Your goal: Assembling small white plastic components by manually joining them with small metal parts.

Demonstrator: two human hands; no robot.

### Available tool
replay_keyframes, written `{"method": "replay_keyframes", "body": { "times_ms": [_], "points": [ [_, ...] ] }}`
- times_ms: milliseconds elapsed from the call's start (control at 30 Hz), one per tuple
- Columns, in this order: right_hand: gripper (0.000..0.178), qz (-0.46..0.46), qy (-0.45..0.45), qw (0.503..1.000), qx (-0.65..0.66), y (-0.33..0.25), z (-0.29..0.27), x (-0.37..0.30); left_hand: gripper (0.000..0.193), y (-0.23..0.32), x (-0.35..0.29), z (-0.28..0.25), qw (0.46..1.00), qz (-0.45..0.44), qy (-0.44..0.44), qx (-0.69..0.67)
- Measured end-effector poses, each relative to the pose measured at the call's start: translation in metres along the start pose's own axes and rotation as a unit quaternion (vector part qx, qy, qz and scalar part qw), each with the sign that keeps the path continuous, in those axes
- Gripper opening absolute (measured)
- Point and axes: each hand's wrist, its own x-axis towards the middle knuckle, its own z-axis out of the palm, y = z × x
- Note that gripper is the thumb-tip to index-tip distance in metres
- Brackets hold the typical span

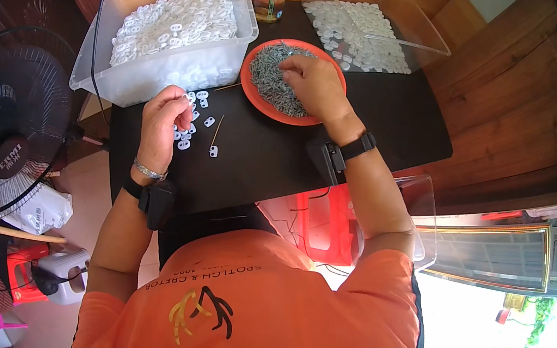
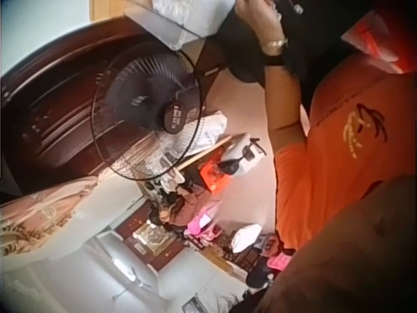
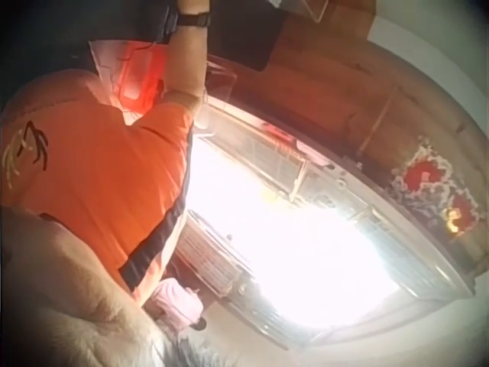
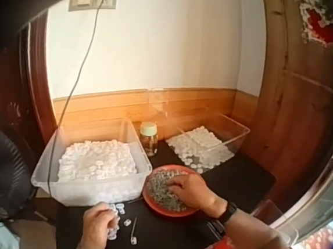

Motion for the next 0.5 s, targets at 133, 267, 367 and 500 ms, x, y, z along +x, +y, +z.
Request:
{"method": "replay_keyframes", "body": {
  "times_ms": [133,267,367,500],
  "points": [
    [0.017,0.092,-0.088,0.966,0.225,-0.015,-0.002,0.0,0.016,0.0,-0.001,0.002,1.0,-0.01,-0.009,0.001],
    [0.013,0.081,-0.109,0.923,0.361,-0.056,0.014,-0.002,0.017,0.0,-0.003,0.003,0.999,-0.001,-0.038,-0.018],
    [0.015,0.087,-0.122,0.927,0.343,-0.075,0.031,-0.001,0.018,0.0,-0.005,0.003,0.999,0.007,-0.04,-0.002],
    [0.016,0.086,-0.11,0.915,0.378,-0.081,0.052,-0.001,0.018,0.0,-0.006,0.005,0.997,0.045,-0.055,0.017]
  ]
}}
